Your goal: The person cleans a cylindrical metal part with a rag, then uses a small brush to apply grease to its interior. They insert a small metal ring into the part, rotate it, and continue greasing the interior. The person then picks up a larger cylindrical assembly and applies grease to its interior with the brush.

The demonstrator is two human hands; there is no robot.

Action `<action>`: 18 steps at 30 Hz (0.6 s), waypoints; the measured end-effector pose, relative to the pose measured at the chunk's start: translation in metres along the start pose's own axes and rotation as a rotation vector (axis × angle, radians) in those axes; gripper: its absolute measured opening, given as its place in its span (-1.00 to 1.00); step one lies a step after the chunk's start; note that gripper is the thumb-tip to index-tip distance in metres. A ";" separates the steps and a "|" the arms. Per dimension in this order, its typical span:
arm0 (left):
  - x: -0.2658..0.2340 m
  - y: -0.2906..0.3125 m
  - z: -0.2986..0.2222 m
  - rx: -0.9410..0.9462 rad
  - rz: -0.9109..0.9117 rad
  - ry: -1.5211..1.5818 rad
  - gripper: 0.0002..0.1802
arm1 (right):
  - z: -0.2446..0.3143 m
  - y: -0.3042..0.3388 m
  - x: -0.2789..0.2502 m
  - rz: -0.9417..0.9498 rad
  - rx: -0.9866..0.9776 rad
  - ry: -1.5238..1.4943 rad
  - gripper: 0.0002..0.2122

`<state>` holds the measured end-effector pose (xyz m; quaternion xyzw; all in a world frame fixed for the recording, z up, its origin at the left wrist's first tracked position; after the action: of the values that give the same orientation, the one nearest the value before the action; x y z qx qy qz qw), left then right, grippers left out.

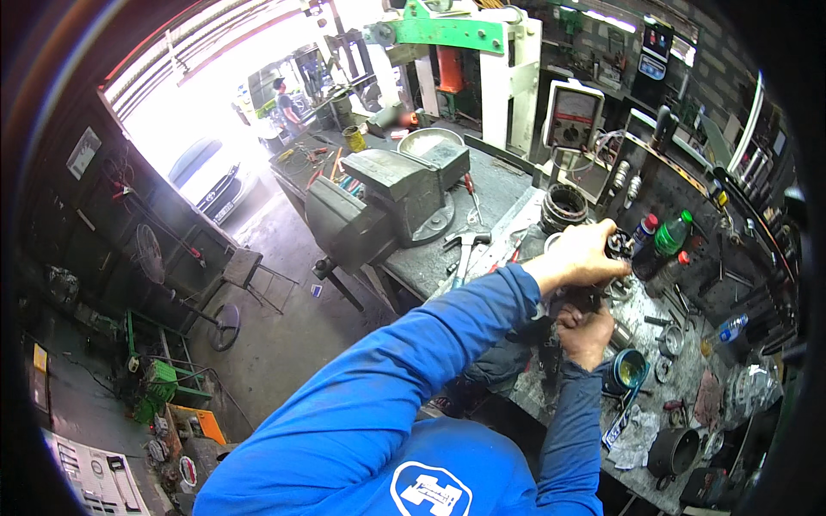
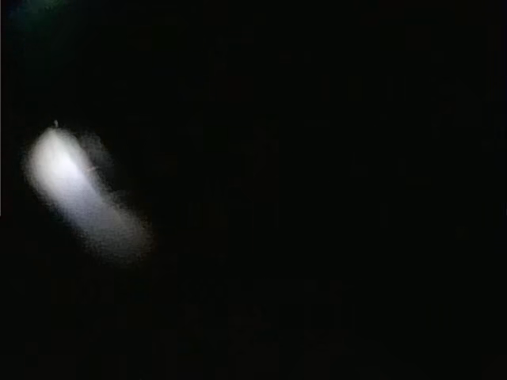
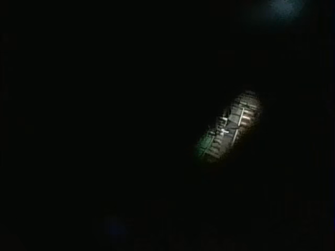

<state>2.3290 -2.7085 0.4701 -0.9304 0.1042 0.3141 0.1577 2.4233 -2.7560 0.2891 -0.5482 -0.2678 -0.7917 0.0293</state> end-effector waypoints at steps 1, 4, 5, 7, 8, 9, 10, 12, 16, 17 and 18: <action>0.000 0.000 0.000 0.009 -0.023 0.009 -0.21 | 0.005 0.001 0.002 0.051 -0.020 -0.014 -0.79; 0.001 0.003 0.001 0.024 -0.076 -0.055 -0.22 | 0.002 0.000 -0.001 0.038 -0.032 -0.036 -0.78; 0.001 0.004 -0.001 0.055 -0.089 -0.057 -0.24 | 0.001 0.000 -0.006 -0.040 -0.034 -0.049 -0.78; 0.001 0.004 -0.003 0.078 -0.088 -0.121 -0.23 | 0.002 0.001 0.001 0.003 -0.040 -0.061 -0.78; 0.001 0.004 -0.004 0.095 -0.081 -0.153 -0.21 | 0.006 0.002 -0.001 -0.056 -0.054 -0.013 -0.78; 0.002 0.004 -0.002 0.079 -0.047 -0.154 -0.19 | 0.004 0.002 0.002 -0.037 0.000 0.015 -0.78; 0.003 0.003 -0.002 0.090 -0.013 -0.138 -0.18 | 0.005 0.001 -0.002 -0.099 -0.019 0.020 -0.78; 0.003 0.003 -0.003 0.114 0.004 -0.126 -0.17 | 0.008 0.000 -0.004 -0.104 -0.059 0.029 -0.77; 0.002 0.003 -0.003 0.113 -0.034 -0.130 -0.18 | 0.000 -0.004 -0.005 0.031 -0.041 -0.018 -0.77; 0.003 0.002 -0.002 0.114 -0.027 -0.131 -0.19 | -0.002 -0.004 -0.003 0.093 -0.022 -0.037 -0.77; 0.004 0.001 -0.001 0.105 -0.021 -0.118 -0.18 | -0.001 -0.004 -0.005 0.074 -0.013 -0.067 -0.77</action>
<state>2.3322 -2.7103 0.4677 -0.9018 0.1012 0.3609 0.2152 2.4231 -2.7543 0.2830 -0.5842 -0.2431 -0.7730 0.0459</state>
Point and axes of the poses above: each hand's wrist, its own y-axis away from the middle knuckle, its own x-axis out of the palm, z = x × y, the point moved 7 cm from there along -y, towards the middle knuckle, and after that the axes turned 3 degrees about x, right-handed, at the moved point
